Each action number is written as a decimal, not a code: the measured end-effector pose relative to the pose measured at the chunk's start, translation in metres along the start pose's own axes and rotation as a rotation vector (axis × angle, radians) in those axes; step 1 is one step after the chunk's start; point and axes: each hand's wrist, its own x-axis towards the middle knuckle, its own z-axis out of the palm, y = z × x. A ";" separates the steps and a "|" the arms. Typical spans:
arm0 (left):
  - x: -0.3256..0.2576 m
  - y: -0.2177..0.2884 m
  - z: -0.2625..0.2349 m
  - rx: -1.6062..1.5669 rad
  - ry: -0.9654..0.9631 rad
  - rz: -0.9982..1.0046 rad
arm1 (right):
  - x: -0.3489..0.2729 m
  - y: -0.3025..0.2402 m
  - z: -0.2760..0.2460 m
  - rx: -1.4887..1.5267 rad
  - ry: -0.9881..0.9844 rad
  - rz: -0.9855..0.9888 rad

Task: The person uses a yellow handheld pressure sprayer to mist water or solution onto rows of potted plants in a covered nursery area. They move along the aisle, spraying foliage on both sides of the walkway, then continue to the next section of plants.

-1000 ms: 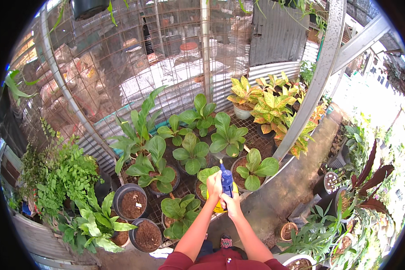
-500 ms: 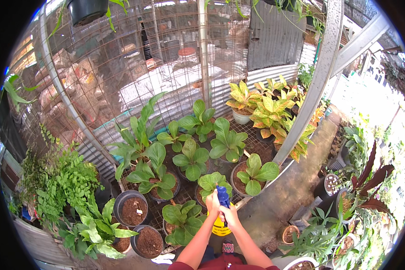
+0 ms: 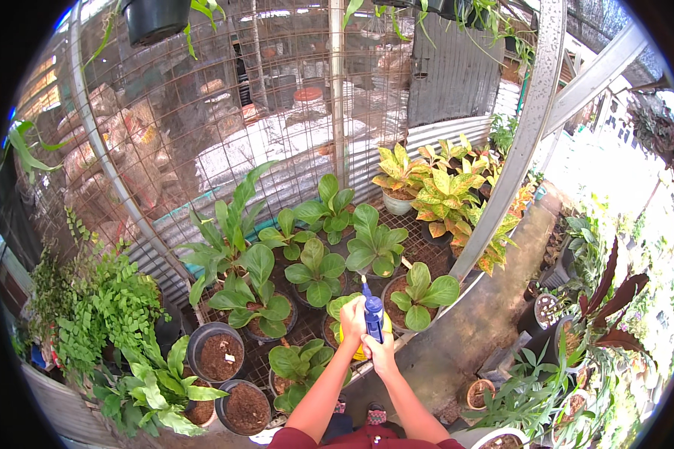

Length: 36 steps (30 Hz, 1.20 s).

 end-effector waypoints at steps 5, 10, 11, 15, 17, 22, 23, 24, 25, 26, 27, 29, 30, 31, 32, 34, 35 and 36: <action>0.000 0.003 0.003 0.045 0.002 -0.047 | 0.000 -0.003 -0.001 -0.023 0.029 0.032; -0.026 -0.049 -0.010 0.225 0.075 -0.260 | -0.005 0.023 -0.009 -0.047 0.065 0.206; -0.032 -0.059 -0.013 0.243 0.104 -0.309 | -0.007 0.030 -0.011 -0.051 0.064 0.236; -0.046 -0.081 -0.021 0.344 0.153 -0.416 | -0.010 0.047 -0.016 -0.081 0.059 0.353; -0.043 -0.082 -0.026 0.316 0.165 -0.410 | -0.007 0.045 -0.010 -0.058 0.051 0.316; -0.006 -0.011 -0.002 0.199 0.063 -0.161 | 0.004 0.002 -0.002 -0.047 0.049 0.128; 0.003 -0.004 -0.006 0.136 0.040 -0.078 | 0.005 -0.012 0.010 -0.050 0.038 0.096; 0.011 0.011 -0.001 0.149 0.001 -0.050 | 0.008 -0.019 0.008 -0.065 0.032 0.057; 0.018 0.024 -0.002 0.170 -0.028 -0.021 | 0.011 -0.025 0.010 -0.076 0.013 0.024; 0.026 0.027 0.001 0.120 0.003 0.039 | 0.014 -0.031 0.013 -0.058 0.012 0.004; 0.032 0.030 0.004 0.072 0.037 0.100 | 0.016 -0.037 0.018 -0.049 -0.007 -0.019; 0.034 0.034 0.002 0.016 0.026 0.087 | 0.016 -0.042 0.025 -0.053 0.003 -0.036; 0.032 0.039 0.003 0.029 0.022 0.074 | 0.017 -0.041 0.023 -0.057 0.014 -0.030; 0.032 0.041 0.004 0.041 0.017 0.061 | 0.018 -0.038 0.020 -0.061 0.026 -0.023; 0.029 0.036 0.004 0.088 0.020 0.020 | 0.019 -0.033 0.017 -0.065 0.037 -0.017; 0.019 0.014 -0.002 0.146 0.022 -0.029 | 0.016 -0.015 0.015 -0.062 0.069 0.026; 0.014 0.001 -0.006 0.175 0.023 -0.055 | 0.015 -0.004 0.013 -0.062 0.084 0.047; 0.007 -0.013 -0.009 0.214 0.019 -0.129 | 0.015 0.010 0.009 -0.068 0.127 0.081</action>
